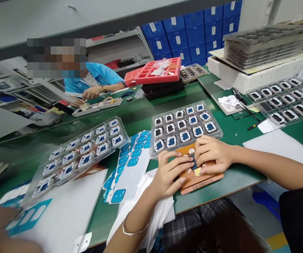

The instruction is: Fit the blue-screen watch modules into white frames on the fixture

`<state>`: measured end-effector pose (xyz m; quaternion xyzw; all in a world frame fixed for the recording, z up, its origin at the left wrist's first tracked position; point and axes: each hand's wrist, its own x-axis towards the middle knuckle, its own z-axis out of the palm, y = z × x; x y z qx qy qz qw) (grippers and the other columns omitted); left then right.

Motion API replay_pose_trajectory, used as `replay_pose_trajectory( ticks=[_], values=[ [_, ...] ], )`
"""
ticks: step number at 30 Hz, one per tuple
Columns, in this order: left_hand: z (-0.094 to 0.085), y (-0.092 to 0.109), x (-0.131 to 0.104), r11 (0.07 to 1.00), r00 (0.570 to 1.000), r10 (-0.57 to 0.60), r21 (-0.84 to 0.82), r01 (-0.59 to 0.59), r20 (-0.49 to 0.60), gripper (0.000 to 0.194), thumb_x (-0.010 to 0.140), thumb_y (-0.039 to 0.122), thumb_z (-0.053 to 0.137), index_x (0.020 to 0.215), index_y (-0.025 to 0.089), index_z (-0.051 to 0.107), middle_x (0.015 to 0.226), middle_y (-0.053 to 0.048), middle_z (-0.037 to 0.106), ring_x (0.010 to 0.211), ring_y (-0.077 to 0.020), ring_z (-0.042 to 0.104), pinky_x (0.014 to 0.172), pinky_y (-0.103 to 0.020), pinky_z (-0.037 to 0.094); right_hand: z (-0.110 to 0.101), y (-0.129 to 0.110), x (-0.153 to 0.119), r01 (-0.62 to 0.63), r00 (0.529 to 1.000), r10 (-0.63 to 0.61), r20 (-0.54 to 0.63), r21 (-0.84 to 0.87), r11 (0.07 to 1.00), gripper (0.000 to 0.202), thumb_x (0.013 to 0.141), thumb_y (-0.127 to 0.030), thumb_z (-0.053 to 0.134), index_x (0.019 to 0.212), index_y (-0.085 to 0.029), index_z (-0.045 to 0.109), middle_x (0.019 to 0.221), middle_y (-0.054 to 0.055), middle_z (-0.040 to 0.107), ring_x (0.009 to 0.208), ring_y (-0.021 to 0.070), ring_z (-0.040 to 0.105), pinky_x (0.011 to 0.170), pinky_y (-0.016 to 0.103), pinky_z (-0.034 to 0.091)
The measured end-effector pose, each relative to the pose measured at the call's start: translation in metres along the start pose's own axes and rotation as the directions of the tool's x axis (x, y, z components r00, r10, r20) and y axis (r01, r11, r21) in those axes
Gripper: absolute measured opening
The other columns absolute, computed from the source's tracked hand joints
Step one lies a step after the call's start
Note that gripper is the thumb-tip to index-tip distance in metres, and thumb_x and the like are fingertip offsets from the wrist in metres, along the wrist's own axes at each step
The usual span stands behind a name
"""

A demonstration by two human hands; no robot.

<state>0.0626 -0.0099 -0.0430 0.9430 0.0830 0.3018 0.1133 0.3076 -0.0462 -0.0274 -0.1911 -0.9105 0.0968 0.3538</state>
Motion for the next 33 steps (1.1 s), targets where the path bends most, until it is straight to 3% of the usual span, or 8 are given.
replay_pose_trajectory(
  ticks=[6,11,13,15,17,25,29,33],
  values=[
    [0.000,0.001,0.002,0.998,0.990,-0.060,-0.015,0.062,0.129,0.046,0.100,0.051,0.035,0.122,0.021,0.063,0.128,-0.007,0.065,0.118,-0.0283,0.046,0.096,-0.044,0.025,-0.007,0.012,0.002,-0.029,0.992,0.046,-0.120,0.137,0.990,0.033,0.105,-0.038,0.042,0.100,-0.017,0.066,0.085,0.008,0.070,0.077,0.0179,0.058,0.078,0.035,0.044],
    [0.001,0.002,0.002,0.997,0.986,-0.075,-0.021,0.079,0.146,0.048,0.100,0.054,0.033,0.122,0.022,0.062,0.131,-0.008,0.064,0.118,-0.0286,0.045,0.094,-0.044,0.024,-0.008,0.047,0.022,-0.255,0.964,0.240,-0.113,-0.144,0.956,0.020,0.099,-0.032,0.053,0.098,-0.017,0.068,0.094,0.008,0.072,0.088,0.0210,0.058,0.084,0.036,0.043],
    [0.002,0.002,0.001,0.997,0.989,-0.066,-0.024,0.070,0.133,0.048,0.101,0.054,0.033,0.122,0.022,0.062,0.131,-0.007,0.064,0.118,-0.0283,0.045,0.093,-0.043,0.024,-0.006,0.063,0.036,-0.419,0.903,0.428,-0.030,-0.274,0.866,0.023,0.097,-0.032,0.053,0.106,-0.016,0.067,0.106,0.011,0.070,0.100,0.0260,0.055,0.091,0.041,0.040],
    [0.001,0.001,0.001,0.998,0.991,-0.058,-0.025,0.061,0.123,0.048,0.101,0.054,0.033,0.122,0.022,0.062,0.130,-0.007,0.064,0.118,-0.0281,0.045,0.093,-0.043,0.023,-0.003,0.075,0.052,-0.550,0.800,0.599,0.035,-0.356,0.755,0.025,0.096,-0.031,0.055,0.112,-0.016,0.067,0.112,0.014,0.068,0.112,0.0306,0.050,0.096,0.047,0.035],
    [0.001,0.001,0.000,0.998,0.991,-0.052,-0.025,0.056,0.122,0.047,0.100,0.054,0.034,0.121,0.022,0.062,0.130,-0.007,0.064,0.118,-0.0282,0.045,0.093,-0.044,0.022,0.001,0.083,0.065,-0.621,0.727,0.685,0.054,-0.374,0.689,0.024,0.094,-0.030,0.059,0.112,-0.016,0.068,0.110,0.015,0.069,0.117,0.0327,0.048,0.099,0.049,0.031],
    [0.002,0.002,0.000,0.994,0.978,-0.090,-0.046,0.101,0.191,0.049,0.099,0.055,0.032,0.122,0.021,0.061,0.134,-0.008,0.060,0.118,-0.0297,0.041,0.096,-0.046,0.023,0.017,0.104,0.082,-0.822,0.565,0.823,-0.064,-0.133,0.554,0.020,0.081,-0.034,0.075,0.088,-0.017,0.070,0.089,0.007,0.071,0.095,0.0266,0.061,0.085,0.037,0.041],
    [0.002,0.002,0.000,0.992,0.975,-0.105,-0.041,0.116,0.197,0.048,0.099,0.055,0.035,0.127,0.024,0.060,0.135,-0.008,0.059,0.117,-0.0299,0.040,0.095,-0.047,0.023,0.010,0.092,0.075,-0.812,0.574,0.814,-0.085,0.066,0.579,0.023,0.083,-0.019,0.066,0.106,-0.014,0.064,0.089,0.005,0.070,0.084,0.0171,0.065,0.074,0.026,0.047],
    [0.002,0.002,0.001,0.992,0.979,-0.098,-0.056,0.109,0.180,0.046,0.097,0.055,0.041,0.125,0.025,0.061,0.135,-0.007,0.059,0.117,-0.0298,0.041,0.094,-0.046,0.023,-0.010,0.055,0.052,-0.724,0.617,0.787,-0.030,0.370,0.582,0.040,0.083,-0.024,0.066,0.121,-0.017,0.059,0.084,0.002,0.068,0.079,0.0149,0.065,0.073,0.026,0.051]
  ],
)
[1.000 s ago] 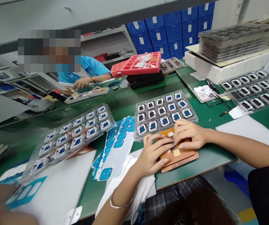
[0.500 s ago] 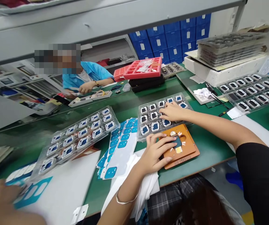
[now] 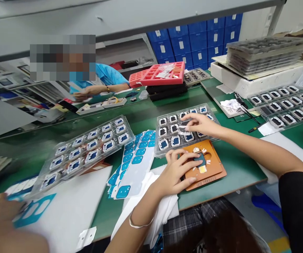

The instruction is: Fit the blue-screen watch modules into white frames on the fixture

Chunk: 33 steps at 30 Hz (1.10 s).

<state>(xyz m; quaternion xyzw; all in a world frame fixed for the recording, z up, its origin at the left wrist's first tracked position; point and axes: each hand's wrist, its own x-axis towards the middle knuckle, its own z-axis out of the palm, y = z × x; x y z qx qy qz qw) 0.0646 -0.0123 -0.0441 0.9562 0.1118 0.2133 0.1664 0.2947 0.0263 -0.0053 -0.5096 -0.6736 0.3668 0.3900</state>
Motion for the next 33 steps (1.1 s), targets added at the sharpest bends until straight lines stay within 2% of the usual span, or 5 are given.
replay_pose_trajectory(
  ticks=[3,8,19,25,33],
  values=[
    [-0.001,0.001,0.001,1.000,1.000,0.003,-0.003,-0.003,-0.010,0.042,0.096,0.053,0.044,0.123,0.025,0.062,0.133,-0.006,0.060,0.116,-0.0291,0.042,0.094,-0.045,0.023,-0.016,-0.006,-0.036,-0.138,0.983,0.099,0.152,0.272,0.952,0.044,0.077,-0.036,0.075,0.116,-0.018,0.064,0.085,0.002,0.068,0.075,0.0148,0.066,0.073,0.029,0.054],
    [-0.002,0.001,0.001,1.000,1.000,-0.005,0.007,0.005,-0.006,0.041,0.094,0.053,0.046,0.119,0.025,0.065,0.129,-0.008,0.062,0.112,-0.0287,0.043,0.094,-0.044,0.024,-0.030,-0.006,-0.075,-0.297,0.933,0.225,0.280,0.246,0.923,0.047,0.071,-0.049,0.081,0.102,-0.015,0.070,0.083,0.004,0.069,0.074,0.0170,0.067,0.070,0.031,0.056],
    [-0.002,-0.001,0.000,0.997,0.995,0.063,0.046,-0.059,-0.076,0.043,0.094,0.053,0.046,0.116,0.023,0.066,0.120,-0.008,0.065,0.107,-0.0272,0.045,0.092,-0.043,0.025,-0.033,0.012,-0.090,0.162,0.966,-0.159,0.203,0.004,0.987,0.039,0.078,-0.044,0.080,0.103,-0.017,0.068,0.085,0.002,0.063,0.060,0.0087,0.055,0.054,0.021,0.048],
    [-0.001,0.003,0.003,0.998,0.988,0.053,0.030,-0.049,-0.144,0.037,0.098,0.047,0.043,0.110,0.022,0.067,0.115,-0.004,0.070,0.106,-0.0259,0.044,0.090,-0.042,0.024,-0.032,0.006,-0.091,0.359,0.922,-0.320,0.216,-0.174,0.917,0.023,0.086,-0.041,0.073,0.097,-0.021,0.074,0.115,0.008,0.069,0.102,0.0215,0.065,0.082,0.033,0.053],
    [0.002,0.004,0.000,0.999,0.979,-0.014,0.036,0.022,-0.204,0.041,0.103,0.035,0.028,0.114,0.020,0.065,0.115,-0.006,0.070,0.103,-0.0256,0.045,0.089,-0.043,0.029,-0.028,0.010,-0.091,0.483,0.873,-0.441,0.208,-0.252,0.838,0.019,0.087,-0.036,0.073,0.098,-0.020,0.075,0.118,0.008,0.070,0.095,0.0215,0.059,0.086,0.040,0.050]
  ],
)
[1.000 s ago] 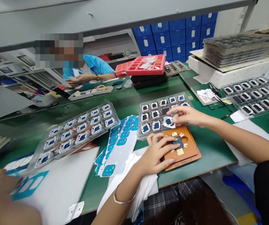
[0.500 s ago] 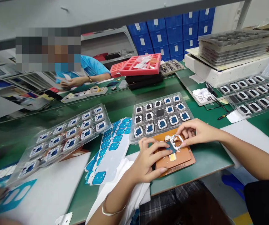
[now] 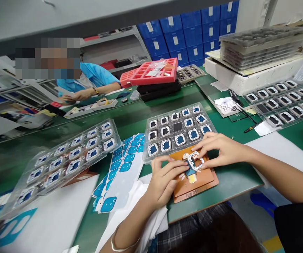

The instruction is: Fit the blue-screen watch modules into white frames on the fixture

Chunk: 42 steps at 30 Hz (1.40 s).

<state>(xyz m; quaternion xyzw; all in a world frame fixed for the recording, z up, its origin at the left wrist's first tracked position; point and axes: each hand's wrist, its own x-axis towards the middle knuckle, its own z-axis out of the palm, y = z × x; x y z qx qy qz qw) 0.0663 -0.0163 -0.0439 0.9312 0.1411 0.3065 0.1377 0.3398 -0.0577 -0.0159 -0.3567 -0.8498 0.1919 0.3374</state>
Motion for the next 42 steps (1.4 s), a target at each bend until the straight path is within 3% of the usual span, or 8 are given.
replay_pose_trajectory(
  ticks=[4,8,12,18,24,35,42],
  values=[
    [0.002,0.001,0.000,0.992,0.985,-0.126,-0.025,0.124,-0.113,0.030,0.101,0.030,0.036,0.108,0.020,0.063,0.109,-0.007,0.071,0.100,-0.0237,0.052,0.088,-0.042,0.034,0.011,-0.001,0.001,0.111,0.990,-0.114,-0.080,-0.039,0.993,0.018,0.087,-0.033,0.074,0.097,-0.018,0.073,0.113,0.009,0.071,0.088,0.0204,0.055,0.079,0.038,0.049],
    [0.003,0.004,0.003,0.992,0.972,-0.128,-0.023,0.126,-0.198,0.014,0.095,0.027,0.053,0.102,0.021,0.062,0.102,-0.005,0.072,0.095,-0.0223,0.055,0.087,-0.041,0.037,0.023,-0.008,0.003,0.113,0.984,-0.122,-0.129,-0.072,0.991,0.017,0.085,-0.030,0.075,0.096,-0.016,0.072,0.112,0.009,0.071,0.086,0.0202,0.053,0.077,0.036,0.047],
    [0.005,0.007,0.005,0.988,0.961,-0.154,-0.012,0.155,-0.231,0.019,0.085,0.030,0.067,0.102,0.021,0.062,0.100,-0.005,0.070,0.094,-0.0231,0.053,0.087,-0.041,0.037,0.029,-0.012,0.004,0.106,0.980,-0.119,-0.160,-0.086,0.991,0.019,0.085,-0.030,0.075,0.097,-0.016,0.071,0.112,0.009,0.071,0.086,0.0203,0.051,0.075,0.036,0.048],
    [0.007,0.006,0.005,0.965,0.952,-0.263,-0.024,0.262,-0.157,0.044,0.079,0.047,0.075,0.114,0.023,0.062,0.112,-0.007,0.065,0.105,-0.0269,0.047,0.092,-0.042,0.037,0.032,-0.012,0.003,0.074,0.983,-0.089,-0.161,-0.101,0.992,0.017,0.087,-0.031,0.074,0.095,-0.017,0.071,0.109,0.008,0.072,0.090,0.0216,0.051,0.078,0.037,0.048],
    [0.007,0.006,0.004,0.953,0.947,-0.303,-0.022,0.303,-0.110,0.042,0.078,0.046,0.075,0.114,0.026,0.065,0.115,-0.007,0.063,0.108,-0.0281,0.046,0.095,-0.046,0.036,0.032,-0.012,0.002,0.054,0.985,-0.070,-0.158,-0.101,0.993,0.017,0.088,-0.034,0.071,0.095,-0.019,0.072,0.109,0.007,0.071,0.093,0.0226,0.052,0.081,0.039,0.049],
    [0.006,0.008,0.005,0.947,0.940,-0.319,-0.003,0.321,-0.121,0.039,0.077,0.044,0.076,0.110,0.026,0.067,0.114,-0.007,0.064,0.108,-0.0287,0.045,0.096,-0.046,0.036,0.033,-0.012,0.002,0.049,0.986,-0.063,-0.155,-0.091,0.995,0.019,0.089,-0.035,0.071,0.096,-0.018,0.072,0.111,0.008,0.071,0.094,0.0225,0.052,0.081,0.039,0.050],
    [0.006,0.004,0.001,0.928,0.928,-0.371,-0.026,0.371,-0.019,0.037,0.078,0.048,0.074,0.108,0.027,0.068,0.122,-0.008,0.061,0.116,-0.0311,0.043,0.098,-0.050,0.034,0.033,-0.006,0.001,0.079,0.988,-0.087,-0.129,-0.061,0.995,0.017,0.087,-0.035,0.074,0.083,-0.018,0.071,0.106,0.009,0.072,0.094,0.0234,0.052,0.081,0.040,0.049]
  ],
)
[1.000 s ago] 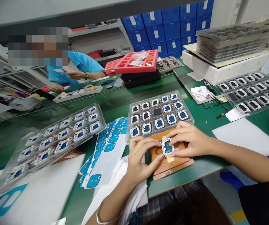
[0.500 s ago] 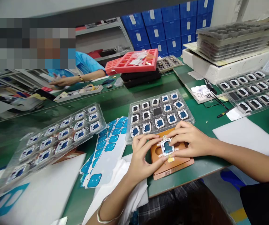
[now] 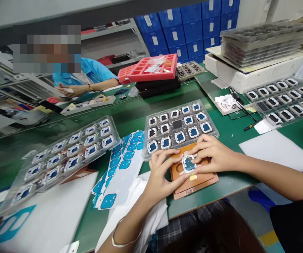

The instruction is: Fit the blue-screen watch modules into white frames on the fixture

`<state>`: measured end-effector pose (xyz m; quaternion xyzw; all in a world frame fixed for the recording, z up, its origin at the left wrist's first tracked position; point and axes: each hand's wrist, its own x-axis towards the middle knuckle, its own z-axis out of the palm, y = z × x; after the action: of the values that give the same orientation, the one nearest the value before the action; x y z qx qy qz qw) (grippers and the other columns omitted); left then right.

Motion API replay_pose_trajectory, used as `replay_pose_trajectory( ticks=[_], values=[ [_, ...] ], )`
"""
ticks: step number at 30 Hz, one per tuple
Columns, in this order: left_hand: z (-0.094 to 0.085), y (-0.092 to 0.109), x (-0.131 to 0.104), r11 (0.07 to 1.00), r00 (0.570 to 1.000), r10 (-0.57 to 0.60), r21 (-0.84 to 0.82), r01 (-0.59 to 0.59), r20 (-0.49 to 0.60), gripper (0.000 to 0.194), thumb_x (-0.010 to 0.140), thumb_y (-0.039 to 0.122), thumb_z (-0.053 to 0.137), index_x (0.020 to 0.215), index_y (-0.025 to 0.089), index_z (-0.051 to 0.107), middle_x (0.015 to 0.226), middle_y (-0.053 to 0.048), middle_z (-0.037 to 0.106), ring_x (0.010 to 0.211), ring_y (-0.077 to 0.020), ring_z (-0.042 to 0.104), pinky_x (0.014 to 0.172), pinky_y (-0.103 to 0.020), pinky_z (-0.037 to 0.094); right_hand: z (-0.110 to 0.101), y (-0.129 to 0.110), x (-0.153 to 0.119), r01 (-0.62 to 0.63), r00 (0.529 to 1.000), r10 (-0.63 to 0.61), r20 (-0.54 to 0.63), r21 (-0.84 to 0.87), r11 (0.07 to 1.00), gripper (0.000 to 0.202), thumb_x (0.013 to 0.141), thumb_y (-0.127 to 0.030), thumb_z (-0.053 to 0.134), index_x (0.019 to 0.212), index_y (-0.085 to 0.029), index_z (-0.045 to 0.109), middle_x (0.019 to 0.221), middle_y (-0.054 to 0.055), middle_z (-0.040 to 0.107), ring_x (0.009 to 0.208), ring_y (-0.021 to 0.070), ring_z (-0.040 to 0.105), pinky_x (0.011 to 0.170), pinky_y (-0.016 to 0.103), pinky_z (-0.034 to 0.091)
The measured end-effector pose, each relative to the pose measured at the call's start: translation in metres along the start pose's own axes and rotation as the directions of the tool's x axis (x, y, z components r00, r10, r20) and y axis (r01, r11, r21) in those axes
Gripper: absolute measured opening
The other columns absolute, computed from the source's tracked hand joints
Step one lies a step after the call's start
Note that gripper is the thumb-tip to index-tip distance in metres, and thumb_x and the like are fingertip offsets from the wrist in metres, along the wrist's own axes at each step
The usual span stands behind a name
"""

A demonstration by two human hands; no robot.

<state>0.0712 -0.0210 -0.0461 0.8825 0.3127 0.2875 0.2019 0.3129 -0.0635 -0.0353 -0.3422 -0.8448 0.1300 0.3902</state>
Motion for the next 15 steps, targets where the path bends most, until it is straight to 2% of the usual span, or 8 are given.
replay_pose_trajectory(
  ticks=[2,5,8,10,13,15],
  values=[
    [-0.002,-0.003,0.001,0.998,0.999,-0.002,-0.064,0.004,0.037,0.041,0.078,0.051,0.074,0.112,0.028,0.068,0.124,-0.008,0.059,0.118,-0.0309,0.042,0.101,-0.050,0.033,0.000,0.000,0.000,-0.008,1.000,0.008,-0.003,-0.001,1.000,0.016,0.086,-0.033,0.075,0.087,-0.018,0.070,0.107,0.009,0.071,0.096,0.0236,0.051,0.082,0.040,0.048],
    [-0.004,-0.006,0.003,0.989,0.991,0.034,-0.148,-0.015,0.128,0.058,0.079,0.055,0.073,0.131,0.034,0.059,0.135,-0.008,0.050,0.125,-0.0310,0.039,0.107,-0.050,0.031,0.001,-0.001,-0.001,-0.043,0.999,0.043,-0.025,0.013,0.999,0.023,0.084,-0.031,0.075,0.101,-0.018,0.067,0.104,0.009,0.069,0.096,0.0232,0.052,0.083,0.038,0.049],
    [-0.002,-0.006,0.004,0.995,0.985,0.059,-0.086,-0.045,0.163,0.071,0.080,0.060,0.069,0.144,0.042,0.043,0.146,-0.007,0.037,0.130,-0.0339,0.031,0.110,-0.054,0.027,0.004,-0.001,-0.003,-0.137,0.989,0.141,-0.048,0.086,0.987,0.036,0.079,-0.035,0.077,0.109,-0.020,0.062,0.100,0.008,0.063,0.094,0.0218,0.056,0.081,0.036,0.050],
    [0.000,-0.006,0.003,0.997,0.986,0.075,-0.029,-0.072,0.152,0.076,0.081,0.065,0.063,0.149,0.043,0.035,0.149,-0.008,0.032,0.131,-0.0356,0.029,0.108,-0.057,0.026,0.005,0.001,-0.003,-0.210,0.971,0.229,-0.068,0.217,0.953,0.041,0.077,-0.037,0.079,0.108,-0.020,0.058,0.101,0.007,0.061,0.095,0.0207,0.060,0.084,0.034,0.051],
    [0.001,-0.006,0.001,0.994,0.990,0.106,0.016,-0.108,0.092,0.078,0.085,0.067,0.055,0.152,0.036,0.030,0.147,-0.010,0.036,0.128,-0.0345,0.030,0.107,-0.055,0.026,0.005,0.006,-0.004,-0.321,0.921,0.389,-0.028,0.513,0.796,0.044,0.077,-0.038,0.079,0.109,-0.021,0.053,0.104,0.006,0.063,0.096,0.0204,0.064,0.086,0.034,0.051],
    [-0.001,-0.006,0.000,0.988,0.988,0.150,0.029,-0.151,0.030,0.066,0.089,0.061,0.052,0.147,0.031,0.041,0.141,-0.010,0.046,0.124,-0.0324,0.034,0.106,-0.051,0.026,0.003,0.009,-0.004,-0.367,0.879,0.476,0.030,0.679,0.635,0.044,0.078,-0.040,0.078,0.108,-0.021,0.052,0.101,0.006,0.067,0.092,0.0203,0.066,0.085,0.034,0.050]
  ],
)
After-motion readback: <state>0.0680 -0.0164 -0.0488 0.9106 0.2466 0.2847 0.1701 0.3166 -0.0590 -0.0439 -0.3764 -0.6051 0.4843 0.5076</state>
